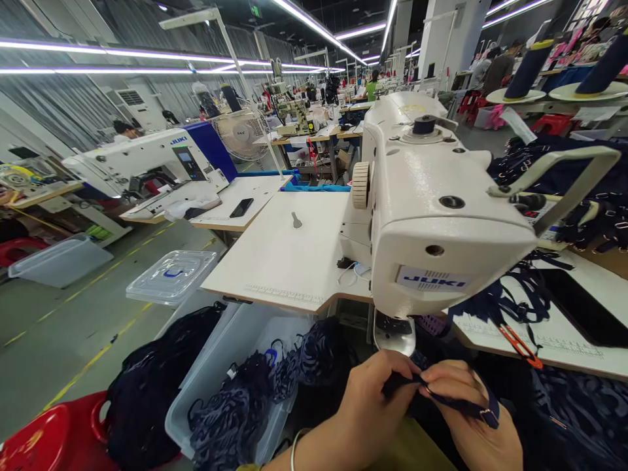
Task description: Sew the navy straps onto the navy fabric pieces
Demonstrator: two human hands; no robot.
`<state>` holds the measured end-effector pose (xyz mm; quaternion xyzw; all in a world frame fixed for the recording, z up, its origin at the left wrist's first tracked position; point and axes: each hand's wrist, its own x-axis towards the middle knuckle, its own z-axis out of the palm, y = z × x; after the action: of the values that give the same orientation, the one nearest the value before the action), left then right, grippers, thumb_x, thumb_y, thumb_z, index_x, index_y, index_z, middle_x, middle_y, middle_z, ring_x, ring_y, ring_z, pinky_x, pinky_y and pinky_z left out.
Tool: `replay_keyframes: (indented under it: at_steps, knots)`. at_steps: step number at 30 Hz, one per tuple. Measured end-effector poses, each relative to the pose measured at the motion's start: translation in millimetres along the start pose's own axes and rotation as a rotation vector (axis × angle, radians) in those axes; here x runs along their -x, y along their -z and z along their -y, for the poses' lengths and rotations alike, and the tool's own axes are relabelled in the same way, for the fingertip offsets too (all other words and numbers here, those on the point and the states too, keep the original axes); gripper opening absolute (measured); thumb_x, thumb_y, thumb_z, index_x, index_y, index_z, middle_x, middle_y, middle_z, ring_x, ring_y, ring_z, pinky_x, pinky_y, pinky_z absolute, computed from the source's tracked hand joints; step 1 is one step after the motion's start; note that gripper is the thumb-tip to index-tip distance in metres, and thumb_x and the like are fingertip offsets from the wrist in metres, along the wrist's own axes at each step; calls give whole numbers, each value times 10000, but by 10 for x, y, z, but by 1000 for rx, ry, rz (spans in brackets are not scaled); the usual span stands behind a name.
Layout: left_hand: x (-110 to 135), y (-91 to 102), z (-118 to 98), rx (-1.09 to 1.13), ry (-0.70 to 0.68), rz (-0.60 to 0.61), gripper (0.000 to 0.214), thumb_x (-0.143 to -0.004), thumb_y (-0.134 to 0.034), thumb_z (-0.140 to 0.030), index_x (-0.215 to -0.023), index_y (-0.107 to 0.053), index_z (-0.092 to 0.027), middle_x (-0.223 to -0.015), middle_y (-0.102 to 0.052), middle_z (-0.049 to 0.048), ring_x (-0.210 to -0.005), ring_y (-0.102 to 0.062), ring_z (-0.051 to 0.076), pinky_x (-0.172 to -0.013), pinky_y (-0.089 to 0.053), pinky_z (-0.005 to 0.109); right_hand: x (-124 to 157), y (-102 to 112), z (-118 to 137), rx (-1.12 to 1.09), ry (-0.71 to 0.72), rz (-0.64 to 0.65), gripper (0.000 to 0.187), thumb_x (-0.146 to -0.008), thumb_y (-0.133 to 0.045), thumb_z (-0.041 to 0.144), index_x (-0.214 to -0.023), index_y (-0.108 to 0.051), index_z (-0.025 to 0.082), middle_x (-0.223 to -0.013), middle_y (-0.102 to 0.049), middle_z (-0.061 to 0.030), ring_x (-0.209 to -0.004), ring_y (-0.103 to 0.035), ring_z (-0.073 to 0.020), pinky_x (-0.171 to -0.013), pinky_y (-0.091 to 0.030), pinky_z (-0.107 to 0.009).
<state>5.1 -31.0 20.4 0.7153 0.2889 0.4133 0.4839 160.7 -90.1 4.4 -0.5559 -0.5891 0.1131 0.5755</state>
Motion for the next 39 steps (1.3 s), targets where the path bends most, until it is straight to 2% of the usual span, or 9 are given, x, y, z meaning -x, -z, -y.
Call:
replay_keyframes:
  at_steps: [3,9,16,19,23,27,29,32,39]
  knots:
    - [6,-5,4,-12,26,-4,175,-789,-624,-52,-832,-582,-216,-871,-698,2,-786,-664,136,-740,-497,206,45,-12,-48,-149,-15,9,110,-826,-702,203,-860,-651,294,-799,-694,33,-719,-683,-150,-675,-587,-226]
    - [25,-22,19,-106,153,-25,108,-796,-642,-131,-814,-562,-202,-776,-637,-15,-691,-592,123,-641,-446,195,14,-17,-76,-86,-409,168,150,-881,-637,404,-908,-658,257,-871,-713,-6,-801,-700,-175,-666,-575,-197]
    - [21,19,96,-172,297,-75,111,-846,-650,-223,-898,-553,-209,-799,-646,-17,-699,-598,136,-611,-453,209,-226,-105,-100,115,-246,251,158,-927,-551,378,-918,-651,256,-882,-687,-21,-815,-666,-192,-659,-546,-252]
    - [5,82,152,-356,173,-146,157,-852,-651,-208,-979,-560,-210,-835,-641,0,-740,-625,153,-671,-503,239,-291,-149,-132,165,-205,246,155,-931,-538,360,-884,-638,251,-844,-657,-19,-802,-644,-195,-682,-528,-281]
    - [-34,194,182,-740,-235,-362,243,-889,-632,-207,-1126,-584,-180,-1058,-618,98,-991,-618,212,-851,-514,314,-344,-184,-153,168,-287,215,213,-908,-539,416,-818,-602,234,-761,-598,-15,-706,-597,-189,-629,-501,-292]
    - [-80,243,149,-850,-572,-109,181,-981,-534,-219,-1147,-602,-191,-1069,-684,53,-1049,-630,169,-971,-440,301,-363,-184,-179,74,-407,245,212,-890,-546,430,-839,-589,228,-763,-584,-11,-720,-584,-187,-660,-496,-290]
    - [-109,235,115,-757,-504,-21,175,-1019,-468,-277,-1094,-603,-195,-1070,-698,44,-1017,-642,154,-915,-460,286,-353,-163,-196,6,-475,277,221,-889,-553,443,-860,-591,228,-776,-595,-9,-726,-593,-183,-669,-501,-282]
    - [-166,217,60,-651,-323,-99,284,-992,-492,-424,-1106,-594,-184,-1131,-677,87,-1035,-615,204,-870,-465,338,-306,-111,-199,-94,-516,278,212,-872,-607,447,-880,-613,235,-833,-642,-12,-793,-628,-185,-731,-522,-268]
    - [-234,209,50,-550,-279,-13,243,-977,-527,-402,-886,-648,-212,-766,-651,-9,-738,-601,142,-737,-397,306,-223,-37,-98,-297,-298,189,72,-844,-704,259,-805,-647,279,-827,-674,19,-796,-658,-145,-735,-555,-187]
